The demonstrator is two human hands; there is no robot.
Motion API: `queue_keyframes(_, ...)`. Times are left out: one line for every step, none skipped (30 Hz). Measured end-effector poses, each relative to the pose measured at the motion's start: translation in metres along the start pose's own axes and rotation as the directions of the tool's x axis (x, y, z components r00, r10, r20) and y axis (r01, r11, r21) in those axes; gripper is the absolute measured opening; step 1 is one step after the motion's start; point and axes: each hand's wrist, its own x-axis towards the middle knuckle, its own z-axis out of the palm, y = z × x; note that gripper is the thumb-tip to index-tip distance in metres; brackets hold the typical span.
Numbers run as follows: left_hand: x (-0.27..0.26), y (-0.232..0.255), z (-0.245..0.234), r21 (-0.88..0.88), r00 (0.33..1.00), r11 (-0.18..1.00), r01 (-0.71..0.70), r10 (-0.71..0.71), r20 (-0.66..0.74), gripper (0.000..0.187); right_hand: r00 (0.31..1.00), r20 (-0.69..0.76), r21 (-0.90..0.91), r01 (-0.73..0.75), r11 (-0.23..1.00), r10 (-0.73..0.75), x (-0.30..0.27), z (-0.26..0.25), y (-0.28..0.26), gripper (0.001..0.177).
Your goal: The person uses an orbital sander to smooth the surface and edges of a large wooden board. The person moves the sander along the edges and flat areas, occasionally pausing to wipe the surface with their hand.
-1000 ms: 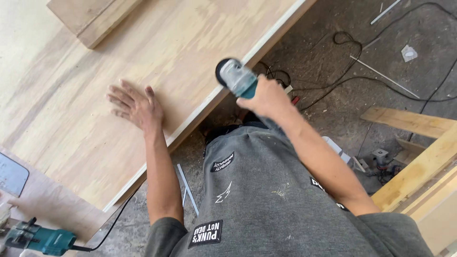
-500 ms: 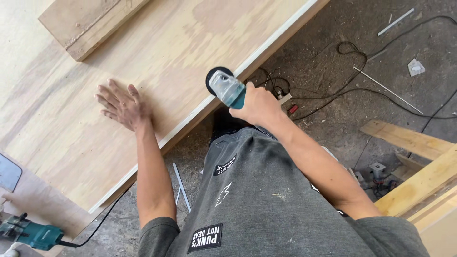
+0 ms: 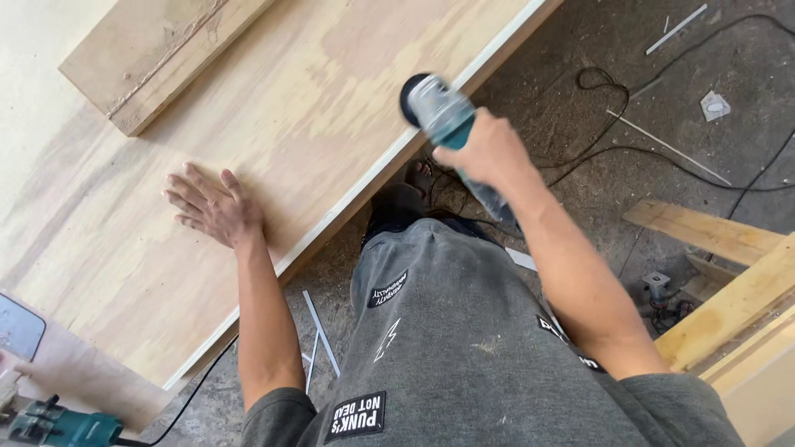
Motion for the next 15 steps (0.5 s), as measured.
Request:
queue_keyframes(0.000, -0.001, -0.001, 0.005, 1.000, 1.000, -0.001, 0.001, 0.006, 0.072, 1.000, 0.005, 0.001, -0.006, 1.000, 0.006, -0.005, 0.011, -0.001, 0.089)
queue_keyframes(0.000, -0.003, -0.002, 0.001, 0.999, 1.000, 0.005, -0.005, 0.036, 0.072, 0.998, 0.035, -0.065, 0.047, 0.997, -0.045, -0.009, 0.022, -0.002, 0.089)
queue_keyframes(0.001, -0.001, -0.002, -0.009, 0.998, 1.000, 0.013, -0.012, 0.063, 0.073, 0.993, 0.064, -0.132, 0.105, 0.986, -0.098, -0.011, 0.031, -0.004, 0.089)
queue_keyframes(0.000, -0.003, -0.003, -0.010, 0.998, 1.000, 0.013, -0.012, 0.067, 0.073, 0.993, 0.065, -0.134, 0.103, 0.986, -0.095, -0.015, 0.031, -0.006, 0.089)
queue_keyframes(0.002, -0.002, -0.003, -0.017, 0.998, 1.000, 0.009, -0.008, 0.065, 0.074, 0.989, 0.094, -0.167, 0.129, 0.977, -0.115, -0.017, 0.030, -0.008, 0.089)
queue_keyframes(0.003, -0.002, -0.003, -0.024, 0.998, 1.000, 0.004, -0.003, 0.063, 0.076, 0.983, 0.123, -0.200, 0.156, 0.967, -0.133, -0.019, 0.030, -0.009, 0.088)
queue_keyframes(0.001, 0.000, -0.004, -0.019, 0.997, 1.000, 0.000, 0.001, 0.079, 0.076, 0.985, 0.128, -0.199, 0.140, 0.970, -0.116, -0.018, 0.024, -0.007, 0.088)
queue_keyframes(0.000, 0.002, -0.004, -0.003, 0.997, 1.000, -0.004, 0.004, 0.077, 0.074, 0.994, 0.090, -0.176, 0.077, 0.981, -0.062, -0.018, 0.018, -0.005, 0.088)
queue_keyframes(0.002, 0.003, -0.007, 0.009, 0.998, 1.000, -0.001, 0.001, 0.062, 0.073, 0.999, 0.050, -0.152, 0.028, 0.988, -0.021, -0.014, 0.012, -0.007, 0.089)
queue_keyframes(0.002, 0.001, -0.001, 0.011, 0.998, 1.000, 0.000, -0.001, 0.064, 0.073, 0.998, 0.053, -0.153, 0.027, 0.988, -0.019, -0.005, 0.004, -0.003, 0.089)
queue_keyframes(0.003, -0.001, 0.002, 0.007, 0.999, 1.000, -0.007, 0.006, 0.033, 0.074, 1.000, 0.001, -0.147, -0.013, 0.989, 0.013, 0.004, -0.004, 0.000, 0.092)
queue_keyframes(0.005, -0.003, 0.005, 0.004, 1.000, 1.000, -0.014, 0.014, 0.003, 0.076, 0.998, -0.051, -0.138, -0.053, 0.989, 0.047, 0.012, -0.012, 0.003, 0.095)
queue_keyframes(0.005, -0.001, 0.004, -0.002, 1.000, 1.000, -0.018, 0.018, -0.002, 0.076, 0.997, -0.059, -0.137, -0.052, 0.989, 0.044, 0.022, -0.020, 0.006, 0.095)
queue_keyframes(0.005, 0.001, 0.004, 0.001, 1.000, 1.000, -0.021, 0.021, -0.002, 0.075, 0.992, -0.110, -0.066, -0.062, 0.996, 0.055, 0.031, -0.028, 0.010, 0.086)
queue_keyframes(0.003, -0.001, 0.002, 0.011, 1.000, 1.000, -0.022, 0.022, 0.002, 0.074, 0.986, -0.151, 0.008, -0.071, 0.997, 0.072, 0.038, -0.033, 0.014, 0.077)
